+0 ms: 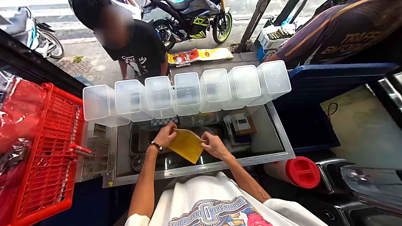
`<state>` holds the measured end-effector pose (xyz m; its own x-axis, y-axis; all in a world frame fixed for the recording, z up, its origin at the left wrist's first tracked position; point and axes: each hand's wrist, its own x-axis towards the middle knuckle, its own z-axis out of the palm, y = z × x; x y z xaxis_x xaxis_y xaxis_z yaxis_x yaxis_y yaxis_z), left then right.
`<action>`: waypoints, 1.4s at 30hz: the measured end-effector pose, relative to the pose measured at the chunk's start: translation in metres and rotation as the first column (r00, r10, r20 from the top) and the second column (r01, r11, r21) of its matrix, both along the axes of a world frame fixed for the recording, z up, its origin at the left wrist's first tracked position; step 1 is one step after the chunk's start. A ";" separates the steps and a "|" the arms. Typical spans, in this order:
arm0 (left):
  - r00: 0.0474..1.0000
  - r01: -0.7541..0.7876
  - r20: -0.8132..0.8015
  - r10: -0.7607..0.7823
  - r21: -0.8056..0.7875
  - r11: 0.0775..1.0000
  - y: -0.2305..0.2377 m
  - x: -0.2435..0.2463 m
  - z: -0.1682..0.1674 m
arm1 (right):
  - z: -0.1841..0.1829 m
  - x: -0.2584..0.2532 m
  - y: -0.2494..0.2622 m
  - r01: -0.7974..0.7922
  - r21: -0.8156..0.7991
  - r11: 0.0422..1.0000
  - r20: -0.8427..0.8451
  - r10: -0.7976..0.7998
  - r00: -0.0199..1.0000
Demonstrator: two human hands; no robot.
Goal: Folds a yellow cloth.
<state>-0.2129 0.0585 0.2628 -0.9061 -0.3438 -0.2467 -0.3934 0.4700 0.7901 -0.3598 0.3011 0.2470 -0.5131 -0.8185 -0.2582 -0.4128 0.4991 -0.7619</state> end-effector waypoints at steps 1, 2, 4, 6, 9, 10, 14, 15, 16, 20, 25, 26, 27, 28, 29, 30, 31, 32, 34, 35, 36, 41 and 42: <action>0.997 -0.046 -0.058 0.050 0.062 0.997 0.000 0.008 -0.002 | -0.002 0.000 0.003 0.040 -0.124 0.991 0.082 -0.030 0.996; 0.989 -0.094 -0.105 0.104 0.099 0.991 0.003 0.017 0.000 | -0.002 0.000 0.004 0.094 -0.225 0.970 0.147 -0.061 0.987; 0.962 -0.176 -0.189 0.197 0.122 0.977 0.011 0.033 0.013 | 0.005 0.000 0.007 0.194 -0.346 0.918 0.230 -0.118 0.966; 0.926 -0.219 -0.290 0.240 0.103 0.970 0.020 0.048 0.025 | 0.018 -0.002 0.011 0.254 -0.397 0.882 0.291 -0.142 0.946; 0.819 -0.187 -0.497 0.287 0.242 0.952 0.032 0.067 0.031 | 0.032 -0.010 0.018 0.244 -0.475 0.845 0.325 -0.089 0.941; 0.785 -0.168 -0.540 0.305 0.289 0.943 0.037 0.073 0.032 | 0.035 -0.013 0.021 0.212 -0.505 0.836 0.309 -0.054 0.949; 0.750 -0.142 -0.549 0.368 0.409 0.901 0.064 0.097 0.040 | 0.051 -0.014 0.039 0.076 -0.581 0.810 0.280 0.112 0.953; 0.748 -0.148 -0.538 0.390 0.438 0.887 0.071 0.101 0.043 | 0.054 -0.012 0.043 0.076 -0.586 0.807 0.296 0.125 0.947; 0.745 -0.159 -0.524 0.413 0.463 0.872 0.077 0.105 0.047 | 0.056 -0.010 0.047 0.092 -0.580 0.809 0.324 0.125 0.938; 0.784 -0.299 -0.351 0.512 0.509 0.807 0.082 0.099 0.035 | 0.045 -0.007 0.044 0.172 -0.456 0.873 0.437 0.051 0.898; 0.883 -0.469 -0.105 0.458 -0.147 0.871 0.065 0.088 -0.014 | -0.007 -0.017 0.028 0.256 -0.168 0.952 0.282 -0.203 0.938; 0.894 -0.449 -0.128 0.430 -0.242 0.860 0.067 0.086 -0.015 | -0.011 -0.017 0.031 0.307 -0.145 0.941 0.224 -0.271 0.936; 0.911 -0.413 -0.159 0.381 -0.297 0.861 0.071 0.083 -0.014 | -0.012 -0.018 0.036 0.350 -0.141 0.926 0.181 -0.323 0.929; 0.936 -0.348 -0.177 0.305 -0.323 0.880 0.077 0.079 -0.013 | -0.011 -0.018 0.041 0.384 -0.148 0.911 0.159 -0.362 0.919; 0.964 -0.253 -0.168 0.206 -0.336 0.907 0.086 0.073 -0.015 | -0.010 -0.016 0.048 0.412 -0.157 0.897 0.146 -0.392 0.908; 0.984 -0.139 -0.155 0.089 -0.347 0.928 0.097 0.066 -0.019 | -0.011 -0.014 0.055 0.438 -0.165 0.884 0.135 -0.419 0.898; 0.988 -0.033 -0.150 -0.024 -0.364 0.931 0.109 0.056 -0.027 | -0.013 -0.011 0.062 0.461 -0.171 0.871 0.119 -0.446 0.887; 0.978 0.043 -0.171 -0.120 -0.399 0.916 0.122 0.046 -0.037 | -0.015 -0.007 0.069 0.483 -0.177 0.858 0.103 -0.472 0.876; 0.946 0.125 -0.202 -0.253 -0.494 0.861 0.145 0.026 -0.056 | -0.017 0.002 0.082 0.530 -0.198 0.825 0.070 -0.527 0.847; 0.939 0.162 -0.171 -0.298 -0.543 0.824 0.154 0.018 -0.063 | -0.018 0.009 0.091 0.551 -0.210 0.807 0.050 -0.554 0.831; 0.936 0.215 -0.103 -0.336 -0.587 0.780 0.159 0.012 -0.068 | -0.019 0.017 0.100 0.574 -0.229 0.786 0.027 -0.584 0.811; 0.927 0.324 0.094 -0.362 -0.686 0.651 0.165 0.003 -0.081 | -0.037 0.066 0.166 0.760 -0.295 0.579 -0.019 -0.799 0.602; 0.928 0.325 0.103 -0.359 -0.696 0.641 0.164 0.004 -0.081 | -0.041 0.077 0.178 0.806 -0.276 0.523 0.007 -0.838 0.546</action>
